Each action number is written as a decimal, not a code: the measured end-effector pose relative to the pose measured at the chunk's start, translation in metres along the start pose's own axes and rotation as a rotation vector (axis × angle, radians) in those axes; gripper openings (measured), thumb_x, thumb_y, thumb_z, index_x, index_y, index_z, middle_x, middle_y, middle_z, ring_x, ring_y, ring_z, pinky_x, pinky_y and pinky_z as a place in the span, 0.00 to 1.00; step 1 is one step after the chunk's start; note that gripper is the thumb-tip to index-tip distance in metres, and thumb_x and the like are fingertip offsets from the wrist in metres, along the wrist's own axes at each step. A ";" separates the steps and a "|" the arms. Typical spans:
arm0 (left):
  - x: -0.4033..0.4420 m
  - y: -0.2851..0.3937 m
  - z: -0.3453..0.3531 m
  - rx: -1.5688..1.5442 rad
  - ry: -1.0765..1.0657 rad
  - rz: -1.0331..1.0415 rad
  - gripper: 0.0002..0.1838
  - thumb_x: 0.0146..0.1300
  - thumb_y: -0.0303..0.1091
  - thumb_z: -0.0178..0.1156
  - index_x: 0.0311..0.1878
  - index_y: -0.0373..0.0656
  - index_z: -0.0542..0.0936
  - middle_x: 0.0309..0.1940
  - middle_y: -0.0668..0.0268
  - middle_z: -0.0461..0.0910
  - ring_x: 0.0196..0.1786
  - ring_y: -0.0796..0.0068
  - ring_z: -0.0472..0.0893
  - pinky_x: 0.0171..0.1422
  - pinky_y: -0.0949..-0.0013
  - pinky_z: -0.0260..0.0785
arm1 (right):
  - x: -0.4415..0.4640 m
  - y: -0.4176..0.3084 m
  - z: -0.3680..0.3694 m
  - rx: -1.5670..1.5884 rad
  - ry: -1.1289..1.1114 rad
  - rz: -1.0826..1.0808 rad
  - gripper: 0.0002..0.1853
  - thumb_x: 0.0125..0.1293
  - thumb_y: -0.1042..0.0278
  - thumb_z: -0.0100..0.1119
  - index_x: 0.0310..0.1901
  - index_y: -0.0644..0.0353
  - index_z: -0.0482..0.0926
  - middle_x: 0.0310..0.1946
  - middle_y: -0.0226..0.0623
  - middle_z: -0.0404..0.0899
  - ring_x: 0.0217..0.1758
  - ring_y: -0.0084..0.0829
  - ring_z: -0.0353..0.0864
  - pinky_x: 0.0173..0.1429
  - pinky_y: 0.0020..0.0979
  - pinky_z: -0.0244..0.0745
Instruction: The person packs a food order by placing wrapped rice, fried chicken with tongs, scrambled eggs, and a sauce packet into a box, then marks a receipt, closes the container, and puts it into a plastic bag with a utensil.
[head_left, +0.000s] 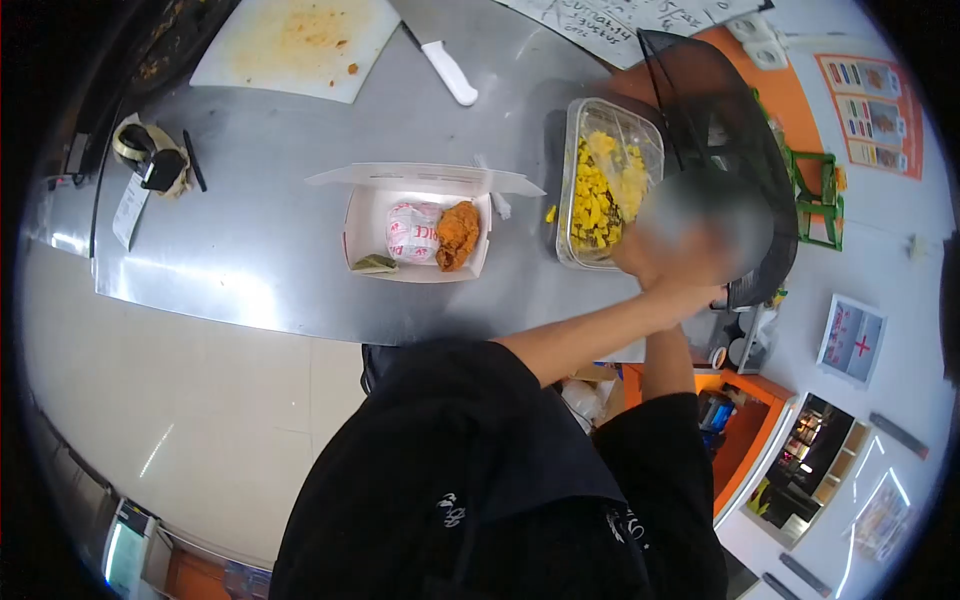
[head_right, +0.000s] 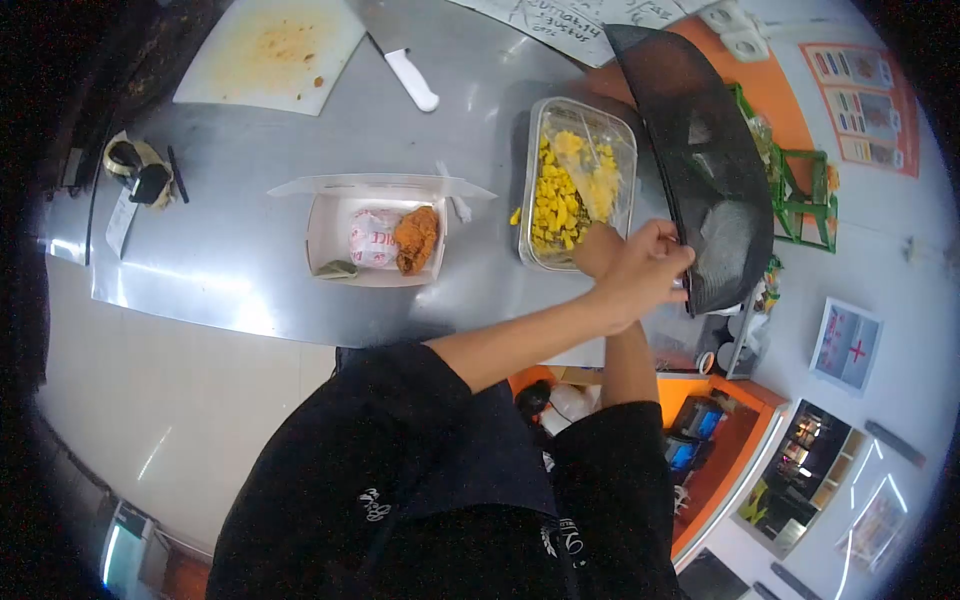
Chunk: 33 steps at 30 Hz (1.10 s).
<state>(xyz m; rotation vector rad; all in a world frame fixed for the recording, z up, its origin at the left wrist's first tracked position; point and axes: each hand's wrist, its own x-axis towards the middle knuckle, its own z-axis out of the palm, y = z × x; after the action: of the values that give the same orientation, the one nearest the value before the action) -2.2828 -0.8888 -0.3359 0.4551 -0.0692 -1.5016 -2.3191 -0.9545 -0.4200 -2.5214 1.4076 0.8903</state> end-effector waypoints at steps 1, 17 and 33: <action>0.000 -0.006 0.001 -0.002 0.007 0.004 0.18 0.64 0.30 0.56 0.54 0.38 0.65 0.39 0.63 0.72 0.38 0.74 0.77 0.33 0.68 0.79 | 0.012 0.028 0.010 0.036 -0.045 0.008 0.12 0.57 0.66 0.59 0.35 0.67 0.84 0.32 0.48 0.85 0.38 0.53 0.85 0.45 0.44 0.81; -0.028 -0.015 -0.026 -0.013 0.133 -0.150 0.18 0.67 0.29 0.54 0.58 0.38 0.64 0.46 0.62 0.70 0.49 0.69 0.77 0.54 0.57 0.78 | -0.009 0.034 0.064 0.531 0.251 -0.150 0.12 0.63 0.66 0.52 0.38 0.65 0.83 0.28 0.52 0.83 0.28 0.48 0.83 0.38 0.41 0.78; -0.015 -0.160 -0.085 0.798 0.420 0.080 0.18 0.64 0.28 0.56 0.56 0.35 0.70 0.44 0.60 0.72 0.48 0.68 0.73 0.49 0.68 0.73 | -0.052 0.020 0.092 0.338 0.569 -0.318 0.07 0.63 0.73 0.54 0.42 0.62 0.77 0.30 0.42 0.80 0.29 0.44 0.81 0.31 0.39 0.76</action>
<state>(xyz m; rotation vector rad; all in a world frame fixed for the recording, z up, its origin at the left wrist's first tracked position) -2.4074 -0.8534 -0.4634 1.3806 -0.3558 -1.2272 -2.3956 -0.8929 -0.4632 -2.7092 1.0867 -0.1273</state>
